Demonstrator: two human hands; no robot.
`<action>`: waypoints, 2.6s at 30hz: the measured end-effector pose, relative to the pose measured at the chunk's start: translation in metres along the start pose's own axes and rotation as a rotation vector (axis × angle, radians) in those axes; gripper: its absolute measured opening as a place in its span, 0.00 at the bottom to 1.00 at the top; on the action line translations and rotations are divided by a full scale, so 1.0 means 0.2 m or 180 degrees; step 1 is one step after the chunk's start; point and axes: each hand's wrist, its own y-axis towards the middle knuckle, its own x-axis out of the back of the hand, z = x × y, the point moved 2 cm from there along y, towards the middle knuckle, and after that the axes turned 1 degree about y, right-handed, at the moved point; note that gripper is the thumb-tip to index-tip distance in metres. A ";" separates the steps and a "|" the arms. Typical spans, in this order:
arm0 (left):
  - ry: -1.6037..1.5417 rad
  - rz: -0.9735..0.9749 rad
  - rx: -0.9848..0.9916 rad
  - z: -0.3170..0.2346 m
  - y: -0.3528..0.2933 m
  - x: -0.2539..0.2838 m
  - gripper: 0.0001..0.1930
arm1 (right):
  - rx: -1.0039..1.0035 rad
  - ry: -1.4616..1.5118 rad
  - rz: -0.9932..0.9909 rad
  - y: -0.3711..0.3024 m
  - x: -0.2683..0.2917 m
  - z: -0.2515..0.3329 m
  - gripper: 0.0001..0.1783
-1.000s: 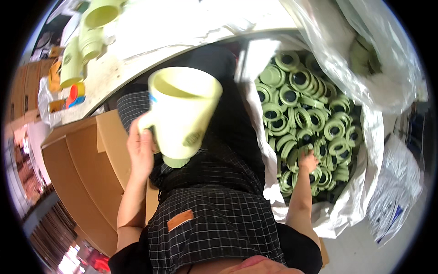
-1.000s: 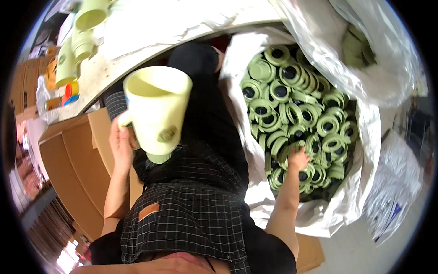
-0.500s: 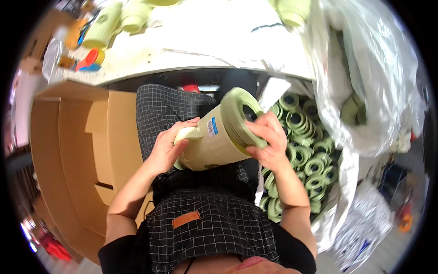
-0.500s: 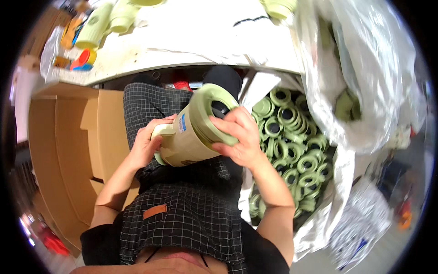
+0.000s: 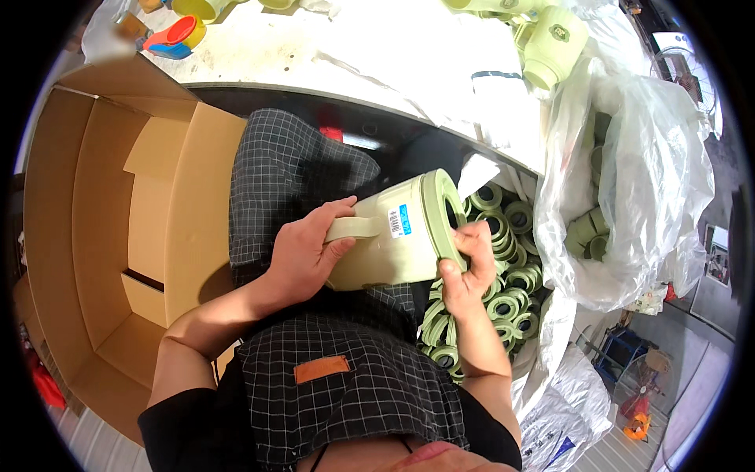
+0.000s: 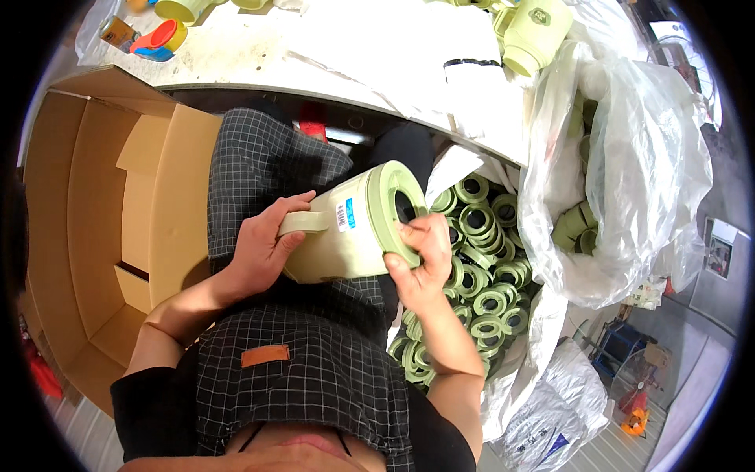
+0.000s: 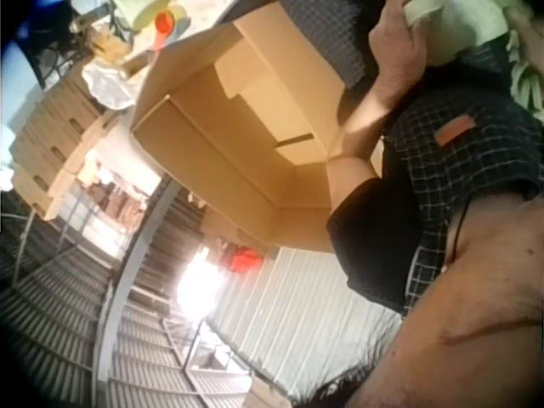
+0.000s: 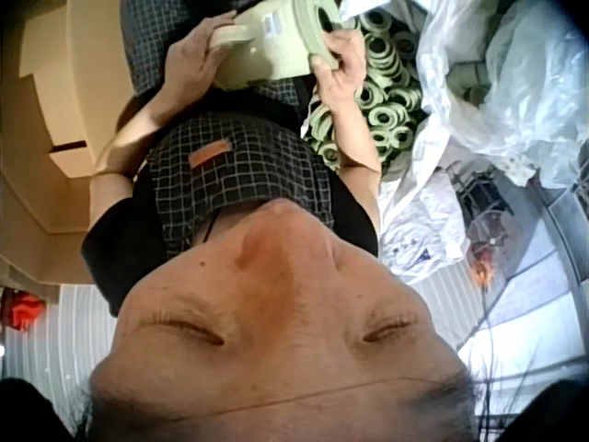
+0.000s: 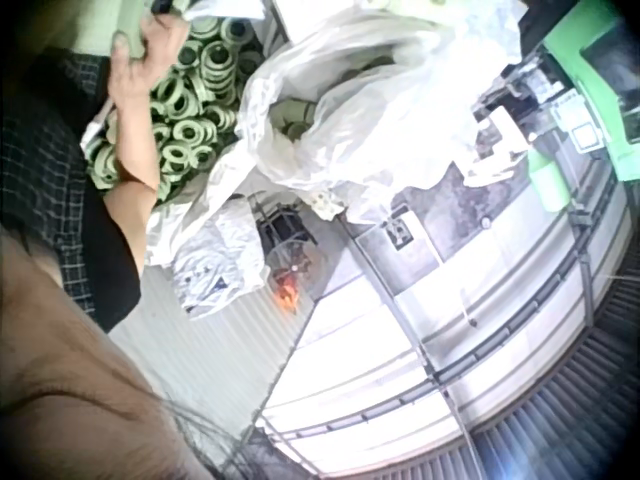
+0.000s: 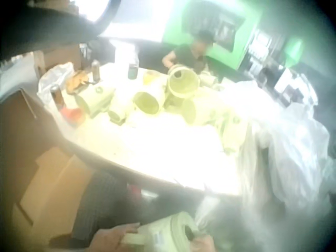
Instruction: The person assembles plastic components by inserting small circular filters into larger jugs, places them into plastic bags, and packs the bagged items into a cardboard shipping box.
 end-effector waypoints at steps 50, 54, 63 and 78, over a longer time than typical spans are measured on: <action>0.1249 0.0175 -0.0158 0.32 1.98 -0.08 0.13 | -0.1525 0.1693 0.1333 0.54 -0.11 -0.63 0.18; 0.1450 0.0235 -0.0560 0.28 1.93 -0.11 0.16 | -0.1483 0.1836 0.1265 0.55 -0.12 -0.66 0.18; -0.0116 -0.0250 -0.0110 0.28 1.95 -0.10 0.14 | -0.2108 0.2811 -0.0193 0.56 -0.18 -0.76 0.10; -0.2083 -0.0093 0.0675 0.01 1.17 -0.21 0.12 | -0.1604 0.0634 -0.0836 0.49 -0.11 -0.76 0.13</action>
